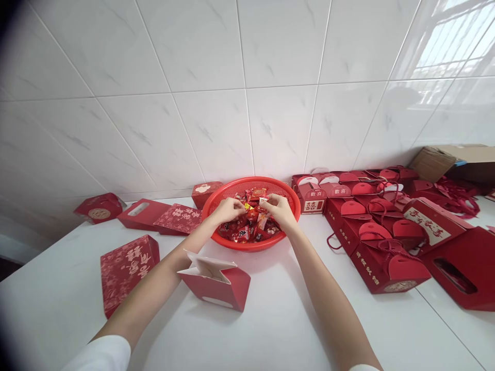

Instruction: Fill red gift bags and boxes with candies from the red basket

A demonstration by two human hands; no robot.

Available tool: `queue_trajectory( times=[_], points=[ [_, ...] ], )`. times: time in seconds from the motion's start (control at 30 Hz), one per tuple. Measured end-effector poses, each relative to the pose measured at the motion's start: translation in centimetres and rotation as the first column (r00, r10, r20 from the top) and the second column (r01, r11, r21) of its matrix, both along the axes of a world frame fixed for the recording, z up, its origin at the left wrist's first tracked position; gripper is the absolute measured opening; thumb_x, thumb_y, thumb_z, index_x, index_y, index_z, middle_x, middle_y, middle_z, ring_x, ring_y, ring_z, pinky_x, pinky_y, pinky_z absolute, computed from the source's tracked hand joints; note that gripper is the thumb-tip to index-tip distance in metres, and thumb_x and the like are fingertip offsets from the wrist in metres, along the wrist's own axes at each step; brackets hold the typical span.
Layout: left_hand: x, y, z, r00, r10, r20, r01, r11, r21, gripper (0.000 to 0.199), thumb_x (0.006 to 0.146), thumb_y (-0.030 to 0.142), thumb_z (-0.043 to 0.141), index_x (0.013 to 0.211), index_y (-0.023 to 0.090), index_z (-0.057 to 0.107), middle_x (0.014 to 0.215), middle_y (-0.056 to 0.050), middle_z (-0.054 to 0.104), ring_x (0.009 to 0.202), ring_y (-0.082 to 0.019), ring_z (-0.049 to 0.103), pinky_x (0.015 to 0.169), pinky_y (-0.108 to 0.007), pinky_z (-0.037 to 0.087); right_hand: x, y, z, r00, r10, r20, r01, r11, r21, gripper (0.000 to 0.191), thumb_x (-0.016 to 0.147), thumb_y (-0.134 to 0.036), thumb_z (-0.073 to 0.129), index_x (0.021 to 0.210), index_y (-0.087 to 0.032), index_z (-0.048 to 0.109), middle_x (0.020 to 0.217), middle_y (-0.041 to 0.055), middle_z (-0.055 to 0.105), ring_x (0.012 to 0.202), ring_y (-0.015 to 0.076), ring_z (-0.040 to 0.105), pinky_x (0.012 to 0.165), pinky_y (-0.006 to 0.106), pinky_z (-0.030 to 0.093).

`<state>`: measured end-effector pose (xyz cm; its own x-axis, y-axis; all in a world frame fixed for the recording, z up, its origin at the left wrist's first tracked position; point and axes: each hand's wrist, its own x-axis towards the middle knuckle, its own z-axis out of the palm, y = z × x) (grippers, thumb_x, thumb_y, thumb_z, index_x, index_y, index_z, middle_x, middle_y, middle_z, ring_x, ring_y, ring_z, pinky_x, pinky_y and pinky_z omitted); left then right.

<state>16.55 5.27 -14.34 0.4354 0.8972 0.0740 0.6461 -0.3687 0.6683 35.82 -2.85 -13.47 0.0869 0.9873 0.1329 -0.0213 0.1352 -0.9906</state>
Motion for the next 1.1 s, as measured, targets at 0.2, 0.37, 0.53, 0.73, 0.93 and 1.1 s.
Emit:
queue_trajectory(
  times=[0.2,0.37,0.53,0.73,0.93,1.1],
  points=[
    [0.1,-0.7,0.2,0.968,-0.098,-0.23,0.098,0.995,-0.013,0.037,0.063,0.041,0.08,0.048,0.022,0.052,0.046,0.002,0.05,0.053,-0.018,0.051,0.054,-0.027,0.033,-0.1,0.0,0.2,1.0,-0.005,-0.026,0.005,1.0,-0.009,0.029,0.062,-0.041,0.08,0.074,-0.019,0.065,0.072,0.0023,0.069,0.07,0.0164,0.064,0.054,0.023,0.049],
    [0.6,-1.3,0.6,0.911,-0.151,-0.384,0.162,0.987,-0.004,0.027,0.07,0.021,0.069,0.048,0.021,0.054,0.047,0.0,0.054,0.053,-0.02,0.057,0.056,-0.028,0.039,-0.2,-0.1,0.3,1.0,0.002,-0.025,-0.002,1.0,-0.01,0.029,0.062,-0.041,0.08,0.073,-0.019,0.065,0.071,0.0021,0.068,0.07,0.0165,0.064,0.054,0.023,0.048],
    [0.7,-1.5,0.9,0.948,-0.014,-0.318,0.069,0.984,0.163,0.034,0.078,0.007,0.052,0.102,0.019,0.072,0.105,-0.009,0.075,0.101,-0.027,0.068,0.088,-0.033,0.049,-0.2,-0.2,0.2,1.0,-0.004,-0.024,0.004,1.0,-0.013,0.028,0.063,-0.04,0.078,0.076,-0.019,0.066,0.074,0.0028,0.07,0.074,0.0178,0.065,0.055,0.023,0.049],
    [0.6,-1.7,1.1,0.989,0.06,-0.135,-0.002,0.918,0.396,0.043,0.074,0.002,0.052,0.109,0.02,0.07,0.115,-0.007,0.072,0.11,-0.025,0.064,0.098,-0.035,0.048,-0.3,-0.2,0.3,1.0,-0.007,-0.023,0.007,1.0,-0.006,0.027,0.064,-0.042,0.077,0.075,-0.02,0.066,0.074,0.0028,0.07,0.073,0.018,0.065,0.055,0.024,0.049],
    [0.6,-2.1,1.2,0.816,-0.442,-0.372,0.464,0.885,-0.035,0.025,0.065,0.014,0.062,0.087,0.019,0.073,0.088,-0.003,0.074,0.079,-0.022,0.067,0.071,-0.027,0.05,-0.3,-0.1,0.3,0.999,-0.011,-0.037,0.011,1.0,0.0,0.028,0.061,-0.041,0.078,0.072,-0.019,0.064,0.069,0.0012,0.068,0.068,0.0159,0.062,0.054,0.023,0.048],
    [0.7,-2.7,1.8,0.756,-0.403,-0.515,0.405,0.907,-0.115,0.032,0.064,0.026,0.067,0.095,0.02,0.073,0.088,-0.006,0.075,0.077,-0.026,0.068,0.064,-0.029,0.048,-0.3,-0.1,0.2,0.999,-0.019,-0.036,0.019,1.0,0.001,0.027,0.061,-0.04,0.078,0.072,-0.019,0.064,0.069,0.0013,0.068,0.068,0.0165,0.062,0.055,0.024,0.047]
  ],
)
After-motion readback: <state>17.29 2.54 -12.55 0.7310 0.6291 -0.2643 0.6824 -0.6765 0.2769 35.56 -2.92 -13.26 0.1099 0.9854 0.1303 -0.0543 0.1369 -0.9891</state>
